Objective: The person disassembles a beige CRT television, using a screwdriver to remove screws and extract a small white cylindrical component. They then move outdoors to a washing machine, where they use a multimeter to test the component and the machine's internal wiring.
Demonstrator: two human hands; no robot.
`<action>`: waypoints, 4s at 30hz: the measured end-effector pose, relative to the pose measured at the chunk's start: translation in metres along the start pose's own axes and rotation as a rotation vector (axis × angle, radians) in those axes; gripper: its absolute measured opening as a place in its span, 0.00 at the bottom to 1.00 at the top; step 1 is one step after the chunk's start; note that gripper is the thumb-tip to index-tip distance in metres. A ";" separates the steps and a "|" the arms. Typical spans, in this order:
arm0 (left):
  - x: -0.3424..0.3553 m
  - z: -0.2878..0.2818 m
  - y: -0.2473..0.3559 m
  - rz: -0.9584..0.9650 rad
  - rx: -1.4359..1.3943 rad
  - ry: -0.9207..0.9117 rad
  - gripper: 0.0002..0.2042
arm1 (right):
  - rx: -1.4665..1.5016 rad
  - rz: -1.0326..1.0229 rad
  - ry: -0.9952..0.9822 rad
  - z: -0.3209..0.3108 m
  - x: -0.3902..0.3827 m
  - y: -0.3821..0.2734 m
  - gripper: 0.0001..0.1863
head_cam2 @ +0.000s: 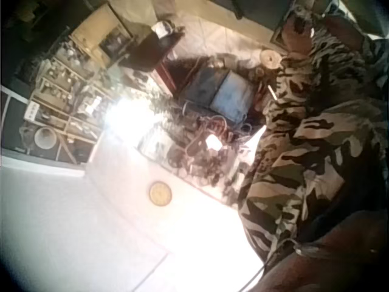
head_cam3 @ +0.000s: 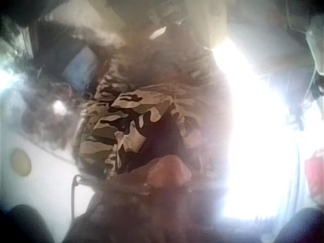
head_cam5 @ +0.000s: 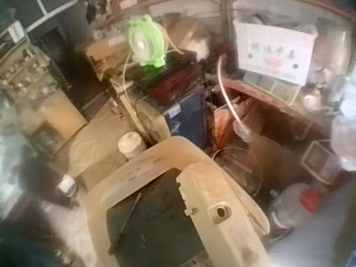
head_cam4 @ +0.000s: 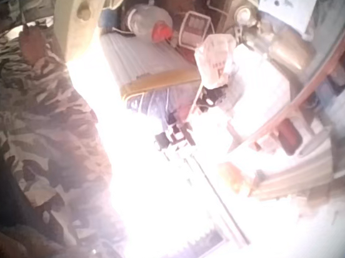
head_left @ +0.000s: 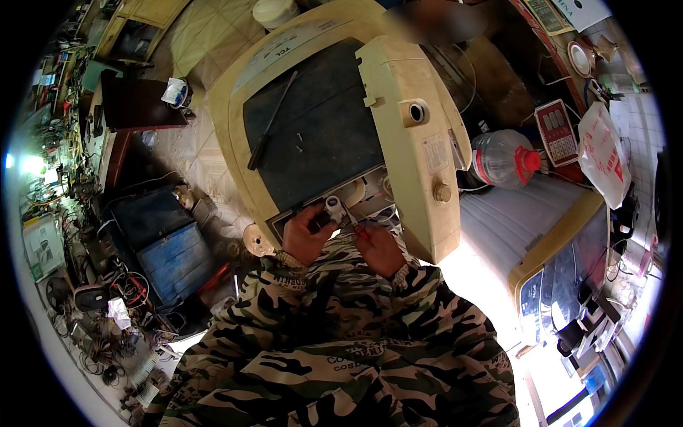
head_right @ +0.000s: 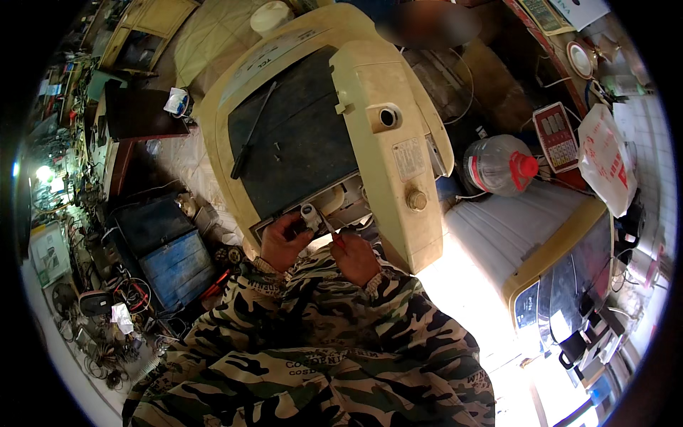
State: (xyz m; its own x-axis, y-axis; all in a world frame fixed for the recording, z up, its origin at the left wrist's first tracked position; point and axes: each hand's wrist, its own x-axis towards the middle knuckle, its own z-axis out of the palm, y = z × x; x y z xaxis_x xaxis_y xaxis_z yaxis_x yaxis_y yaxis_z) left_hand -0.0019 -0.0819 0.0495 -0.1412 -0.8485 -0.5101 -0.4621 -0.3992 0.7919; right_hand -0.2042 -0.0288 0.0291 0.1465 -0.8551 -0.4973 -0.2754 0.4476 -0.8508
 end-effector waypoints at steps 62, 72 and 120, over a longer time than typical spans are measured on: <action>0.018 -0.014 0.029 -0.335 -0.408 -0.278 0.19 | -0.118 -0.130 0.005 -0.016 0.003 0.002 0.11; 0.006 -0.002 0.018 0.015 0.116 -0.062 0.15 | -0.180 -0.021 -0.008 -0.019 -0.005 -0.020 0.13; 0.026 -0.024 0.051 -0.377 -0.267 -0.431 0.19 | 0.025 -0.092 -0.005 -0.015 0.005 0.006 0.11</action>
State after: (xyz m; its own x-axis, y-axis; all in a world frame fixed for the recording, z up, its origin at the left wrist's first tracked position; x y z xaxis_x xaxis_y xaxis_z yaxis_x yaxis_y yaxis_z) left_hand -0.0085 -0.1330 0.0843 -0.3770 -0.4385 -0.8158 -0.3221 -0.7638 0.5594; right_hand -0.2192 -0.0349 0.0241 0.1752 -0.8916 -0.4175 -0.2369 0.3734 -0.8969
